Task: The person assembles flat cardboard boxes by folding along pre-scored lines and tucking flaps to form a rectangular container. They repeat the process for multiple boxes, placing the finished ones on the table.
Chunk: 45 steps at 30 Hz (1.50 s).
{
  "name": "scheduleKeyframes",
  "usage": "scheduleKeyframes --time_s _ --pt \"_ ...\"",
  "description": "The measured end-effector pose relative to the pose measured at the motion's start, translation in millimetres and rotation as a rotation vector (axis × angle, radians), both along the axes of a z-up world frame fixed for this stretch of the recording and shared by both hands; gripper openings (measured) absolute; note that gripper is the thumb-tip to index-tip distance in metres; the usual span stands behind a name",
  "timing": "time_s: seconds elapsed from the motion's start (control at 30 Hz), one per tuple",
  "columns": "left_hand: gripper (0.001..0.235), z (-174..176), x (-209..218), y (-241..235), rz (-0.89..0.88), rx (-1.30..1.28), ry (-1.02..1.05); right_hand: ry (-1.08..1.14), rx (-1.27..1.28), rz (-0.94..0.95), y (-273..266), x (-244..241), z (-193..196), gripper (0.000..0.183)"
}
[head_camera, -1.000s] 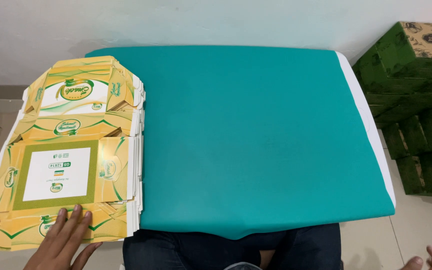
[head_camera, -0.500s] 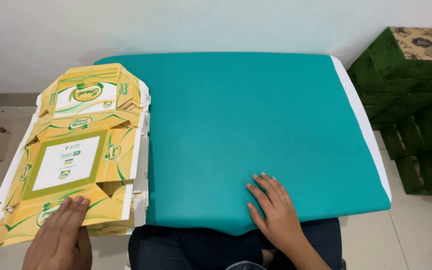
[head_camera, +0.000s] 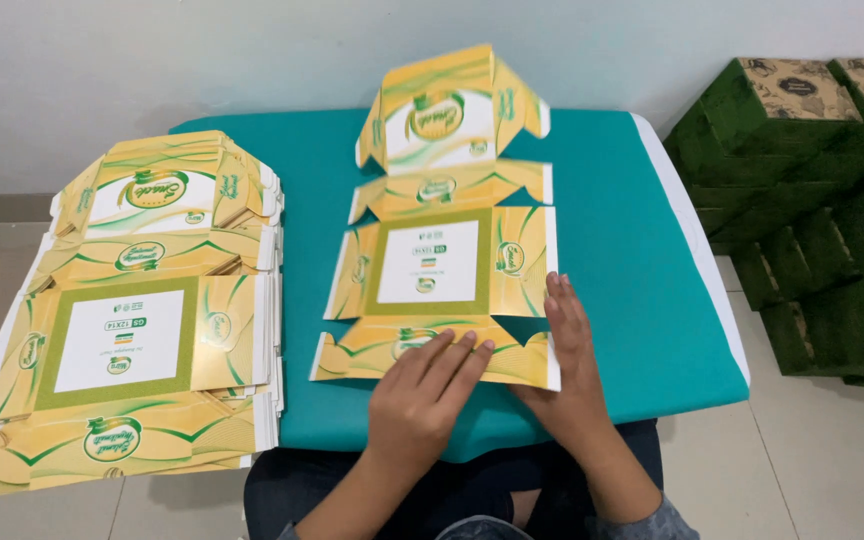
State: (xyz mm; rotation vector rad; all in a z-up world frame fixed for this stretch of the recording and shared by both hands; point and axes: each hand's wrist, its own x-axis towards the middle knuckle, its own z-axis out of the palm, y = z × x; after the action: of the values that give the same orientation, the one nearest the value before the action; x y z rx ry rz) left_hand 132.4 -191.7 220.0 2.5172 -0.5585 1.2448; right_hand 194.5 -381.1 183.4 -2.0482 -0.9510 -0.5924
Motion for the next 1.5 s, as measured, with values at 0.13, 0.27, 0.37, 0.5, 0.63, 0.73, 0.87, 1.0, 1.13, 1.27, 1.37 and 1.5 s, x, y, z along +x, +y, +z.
scheduleKeyframes --time_s 0.13,0.27,0.37,0.5,0.63,0.73,0.87,1.0,1.13,1.27,1.37,1.5 --pt "0.023 -43 4 -25 -0.048 -0.004 0.114 0.091 -0.186 -0.036 -34 13 -10 0.039" --pt "0.06 -70 10 -30 0.046 -0.011 0.264 0.279 0.027 -0.089 -34 5 -14 0.022" --pt "0.049 -64 16 -18 0.108 -0.083 0.266 0.405 0.157 -0.124 -25 4 -14 0.06" --pt "0.057 -29 12 -4 0.027 -0.572 0.367 0.479 0.265 0.001 -4 -7 -3 0.076" --pt "0.052 -5 6 0 0.085 -1.355 0.368 0.291 -0.063 0.155 20 -16 0 0.093" --pt "0.058 -11 7 -7 -0.075 -1.915 0.182 0.122 -0.202 0.102 35 -18 -4 0.083" --pt "0.056 -6 0 -25 -0.095 -2.205 0.27 -0.119 -0.393 -0.037 25 -12 -18 0.049" --pt "0.05 -25 -7 -27 -0.106 -2.31 0.608 -0.15 -0.435 -0.09 -1 -8 -35 0.037" --pt "0.037 -55 -30 -7 -0.632 -2.111 1.024 -0.135 -0.498 -0.137 -24 -9 -38 0.034" --pt "0.076 -50 -63 22 -0.749 -1.732 1.697 -0.105 -0.536 -0.152 -39 -12 -28 0.032" --pt "0.036 -38 -66 29 -0.654 -1.104 1.085 -0.117 -0.567 -0.164 -42 -18 -21 0.029" --pt "0.035 -41 -38 51 -0.123 -0.021 0.41 -0.073 -0.536 -0.151 -43 -25 -2 0.02"
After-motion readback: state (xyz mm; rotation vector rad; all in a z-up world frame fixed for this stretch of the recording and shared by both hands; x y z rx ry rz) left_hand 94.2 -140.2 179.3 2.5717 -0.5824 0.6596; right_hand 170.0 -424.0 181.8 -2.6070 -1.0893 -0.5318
